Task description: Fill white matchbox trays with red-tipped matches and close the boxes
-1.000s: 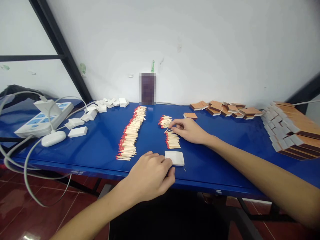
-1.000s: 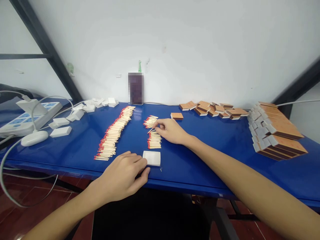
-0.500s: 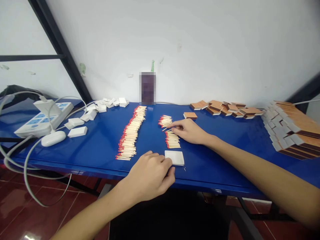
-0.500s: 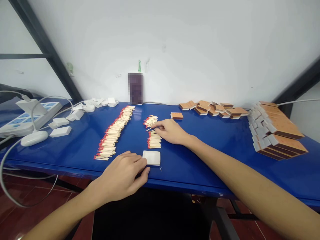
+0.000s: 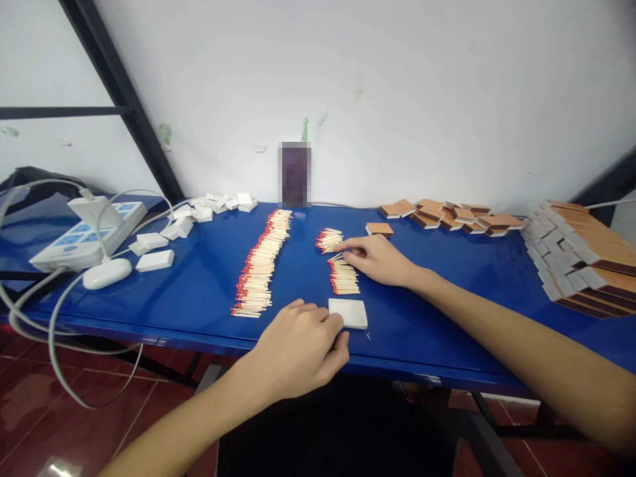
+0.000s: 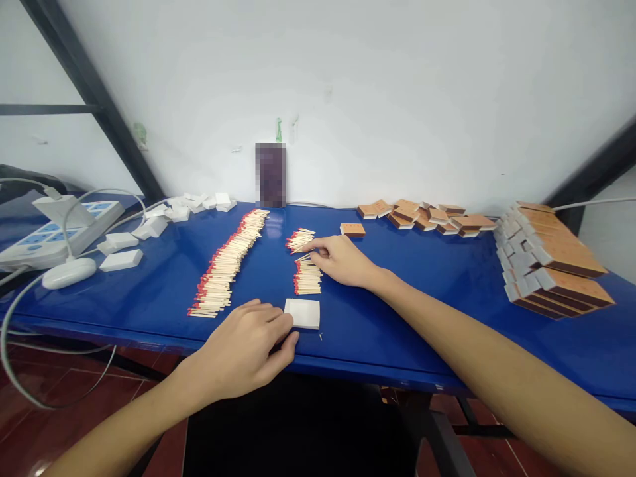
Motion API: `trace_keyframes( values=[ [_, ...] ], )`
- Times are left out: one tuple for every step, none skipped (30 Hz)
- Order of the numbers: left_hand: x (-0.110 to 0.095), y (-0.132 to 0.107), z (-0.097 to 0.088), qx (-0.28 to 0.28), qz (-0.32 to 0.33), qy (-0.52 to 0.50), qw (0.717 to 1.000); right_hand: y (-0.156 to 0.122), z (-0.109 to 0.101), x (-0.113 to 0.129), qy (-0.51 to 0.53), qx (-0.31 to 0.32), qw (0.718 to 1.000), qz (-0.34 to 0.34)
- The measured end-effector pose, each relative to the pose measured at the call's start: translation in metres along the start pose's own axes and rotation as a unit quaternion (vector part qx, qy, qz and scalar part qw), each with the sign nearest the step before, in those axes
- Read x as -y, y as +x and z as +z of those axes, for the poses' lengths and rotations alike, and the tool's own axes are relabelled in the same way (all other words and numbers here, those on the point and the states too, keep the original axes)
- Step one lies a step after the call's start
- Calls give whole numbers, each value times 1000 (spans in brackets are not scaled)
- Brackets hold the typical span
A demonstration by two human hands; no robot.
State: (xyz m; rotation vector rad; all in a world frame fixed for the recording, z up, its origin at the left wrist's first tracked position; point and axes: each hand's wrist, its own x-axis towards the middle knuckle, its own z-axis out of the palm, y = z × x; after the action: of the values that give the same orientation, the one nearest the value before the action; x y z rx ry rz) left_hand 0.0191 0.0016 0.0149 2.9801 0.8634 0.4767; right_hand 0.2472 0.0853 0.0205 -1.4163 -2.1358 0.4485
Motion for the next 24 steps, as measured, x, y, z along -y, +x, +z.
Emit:
trace_keyframes(
  values=[
    [0,0,0,1,0,-1,1000,0,0,-1,-2,4,1000,-2],
    [0,0,-1,3,0,-1,1000,0,0,-1,-4,7,1000,-3],
    [0,0,-1,4,0,-2,1000,0,0,-2,-6,8,1000,-4],
    [0,0,-1,5,1,-2,1000,0,1,-3,-9,9,1000,-6],
    [0,0,-1,6,0,-1,1000,0,1,-4,-11,9,1000,-8],
    [0,0,-1,6,1,0,1000,0,1,-4,-14,9,1000,-10],
    [0,0,-1,5,1,1,1000,1,1,-4,-16,9,1000,-12],
    [0,0,-1,4,1,1,1000,1,1,-4,-19,10,1000,-15],
    [0,0,-1,3,1,1,1000,1,1,-4,-22,13,1000,-19],
    [0,0,0,2,1,1,1000,1,1,-3,-26,14,999,-22],
    [0,0,0,1,1,1,1000,1,0,-2,-29,16,999,-24],
    [1,0,0,1,2,0,1000,1,0,-2,-31,18,999,-25],
    [1,0,1,0,3,-1,1000,1,-1,-1,-31,17,999,-25],
    [1,0,1,0,3,-2,1000,1,-1,-1,-29,16,999,-23],
    [1,0,1,-1,3,-2,1000,1,-1,-1,-27,14,999,-22],
    [1,1,1,-1,2,-3,1000,1,-1,0,-24,11,999,-20],
    [1,1,1,-3,1,-2,1000,1,-1,-1,-20,8,1000,-20],
    [1,1,1,-3,0,-2,1000,1,-1,-1,-18,6,1000,-19],
    [1,0,1,-4,-1,-2,1000,1,-1,-1,-17,6,1000,-18],
    [1,0,1,-4,-1,-2,1000,1,0,-1,-17,6,1000,-19],
    [1,0,1,-4,-1,-2,1000,1,0,-1,-18,7,1000,-19],
    [1,0,1,-3,-1,-2,1000,1,0,-1,-20,8,1000,-21],
    [0,0,1,-1,-1,-2,1000,1,0,-1,-23,9,999,-24],
    [0,1,0,0,0,-2,1000,1,0,-1,-26,9,999,-27]
  ],
)
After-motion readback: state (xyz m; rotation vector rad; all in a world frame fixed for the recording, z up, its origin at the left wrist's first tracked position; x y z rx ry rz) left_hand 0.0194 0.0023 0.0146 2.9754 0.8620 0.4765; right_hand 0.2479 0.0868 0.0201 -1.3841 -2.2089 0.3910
